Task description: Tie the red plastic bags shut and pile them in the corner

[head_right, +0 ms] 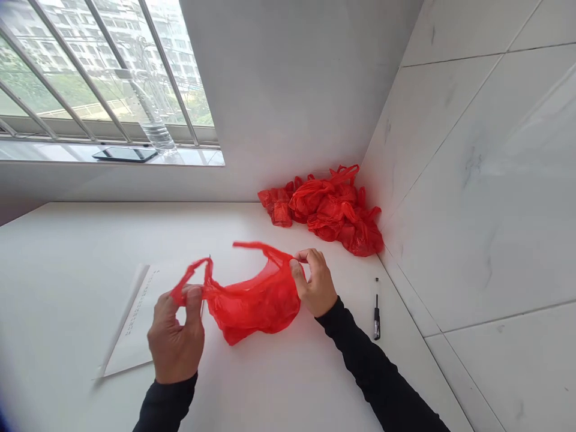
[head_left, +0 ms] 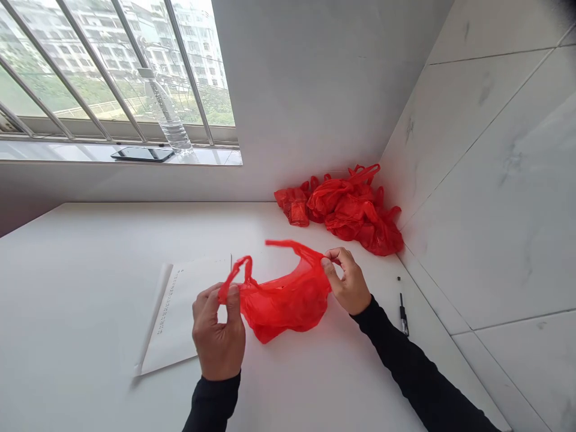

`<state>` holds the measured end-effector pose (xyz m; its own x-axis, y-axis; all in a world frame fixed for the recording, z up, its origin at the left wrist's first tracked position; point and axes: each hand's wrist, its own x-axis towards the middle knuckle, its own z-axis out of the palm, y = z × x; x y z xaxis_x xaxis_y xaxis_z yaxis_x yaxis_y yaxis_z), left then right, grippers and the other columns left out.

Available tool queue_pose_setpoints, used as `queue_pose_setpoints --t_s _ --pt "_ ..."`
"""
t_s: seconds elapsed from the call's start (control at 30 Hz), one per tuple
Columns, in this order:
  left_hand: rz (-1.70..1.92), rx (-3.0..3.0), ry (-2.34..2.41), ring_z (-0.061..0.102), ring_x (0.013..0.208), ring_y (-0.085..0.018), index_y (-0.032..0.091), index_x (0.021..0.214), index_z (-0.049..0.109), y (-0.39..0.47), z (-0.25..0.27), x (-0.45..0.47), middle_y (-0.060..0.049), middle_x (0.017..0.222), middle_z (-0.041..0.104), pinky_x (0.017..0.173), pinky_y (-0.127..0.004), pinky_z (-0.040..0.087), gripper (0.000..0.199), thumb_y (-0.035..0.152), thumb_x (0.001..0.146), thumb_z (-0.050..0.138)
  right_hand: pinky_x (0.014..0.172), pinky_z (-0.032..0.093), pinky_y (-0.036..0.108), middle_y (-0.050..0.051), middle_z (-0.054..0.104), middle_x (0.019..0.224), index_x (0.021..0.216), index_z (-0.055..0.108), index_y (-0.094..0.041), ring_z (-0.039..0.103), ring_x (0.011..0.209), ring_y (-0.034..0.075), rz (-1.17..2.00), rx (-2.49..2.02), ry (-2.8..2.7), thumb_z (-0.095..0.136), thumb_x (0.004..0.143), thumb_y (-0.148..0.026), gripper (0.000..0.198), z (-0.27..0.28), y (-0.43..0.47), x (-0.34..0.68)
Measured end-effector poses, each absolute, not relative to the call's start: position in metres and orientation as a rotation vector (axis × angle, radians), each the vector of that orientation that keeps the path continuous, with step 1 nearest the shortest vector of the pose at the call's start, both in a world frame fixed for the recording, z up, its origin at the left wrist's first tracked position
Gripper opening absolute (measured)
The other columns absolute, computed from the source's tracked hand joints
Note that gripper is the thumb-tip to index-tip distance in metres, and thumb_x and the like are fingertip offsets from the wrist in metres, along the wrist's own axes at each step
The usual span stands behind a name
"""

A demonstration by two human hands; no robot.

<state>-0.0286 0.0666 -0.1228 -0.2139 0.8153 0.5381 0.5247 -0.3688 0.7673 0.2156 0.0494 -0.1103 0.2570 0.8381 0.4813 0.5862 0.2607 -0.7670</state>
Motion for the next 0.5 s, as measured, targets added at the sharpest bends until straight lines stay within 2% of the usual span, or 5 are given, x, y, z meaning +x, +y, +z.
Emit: queue_pose_setpoints --t_s 0.13,0.27,0.37,0.43,0.5 --pt "1.528 1.412 1.614 0.06 0.084 -0.02 0.023 0.099 0.072 0.068 -0.08 -0.038 -0.002 0.087 0.066 0.073 -0.032 0.051 0.034 0.052 0.093 0.055 0.071 0.047 0.032 0.003 0.06 0.089 0.098 0.052 -0.021 0.059 0.082 0.019 0.498 -1.381 -1.391 0.049 0.097 -0.041 0.02 -0.074 0.063 0.222" --pt "1.484 1.223 1.303 0.064 0.1 -0.022 0.023 0.107 0.07 0.069 -0.061 -0.042 -0.004 0.109 0.069 0.081 -0.034 0.056 0.035 0.052 0.091 0.058 0.065 0.044 0.028 -0.004 0.055 0.076 0.122 0.053 -0.023 0.056 0.071 0.016 0.653 -1.373 -1.702 0.067 0.086 -0.043 0.044 -0.041 0.064 0.217" --pt "1.47 1.233 1.269 0.064 0.103 -0.024 0.023 0.104 0.07 0.063 -0.054 -0.044 -0.006 0.112 0.069 0.083 -0.034 0.057 0.029 0.046 0.089 0.061 0.054 0.035 0.026 -0.006 0.047 0.065 0.1 0.064 -0.024 0.044 0.057 0.012 0.687 -1.347 -1.909 0.062 0.091 -0.044 0.023 -0.029 0.06 0.207" --pt "1.527 1.285 1.261 0.064 0.105 -0.024 0.024 0.096 0.072 0.057 -0.046 -0.045 -0.005 0.108 0.07 0.086 -0.034 0.057 0.018 0.038 0.086 0.066 0.053 0.032 0.026 -0.005 0.042 0.062 0.078 0.059 -0.022 0.038 0.055 0.011 0.67 -1.308 -1.923 0.05 0.098 -0.043 0.03 -0.025 0.057 0.203" --pt "1.61 1.353 1.167 0.065 0.106 -0.025 0.026 0.086 0.071 0.05 -0.037 -0.047 -0.003 0.099 0.07 0.093 -0.038 0.056 0.01 0.032 0.086 0.063 0.055 0.032 0.027 -0.004 0.041 0.064 0.068 0.049 -0.021 0.038 0.059 0.011 0.608 -1.319 -1.866 0.047 0.1 -0.04 0.037 -0.02 0.054 0.203"
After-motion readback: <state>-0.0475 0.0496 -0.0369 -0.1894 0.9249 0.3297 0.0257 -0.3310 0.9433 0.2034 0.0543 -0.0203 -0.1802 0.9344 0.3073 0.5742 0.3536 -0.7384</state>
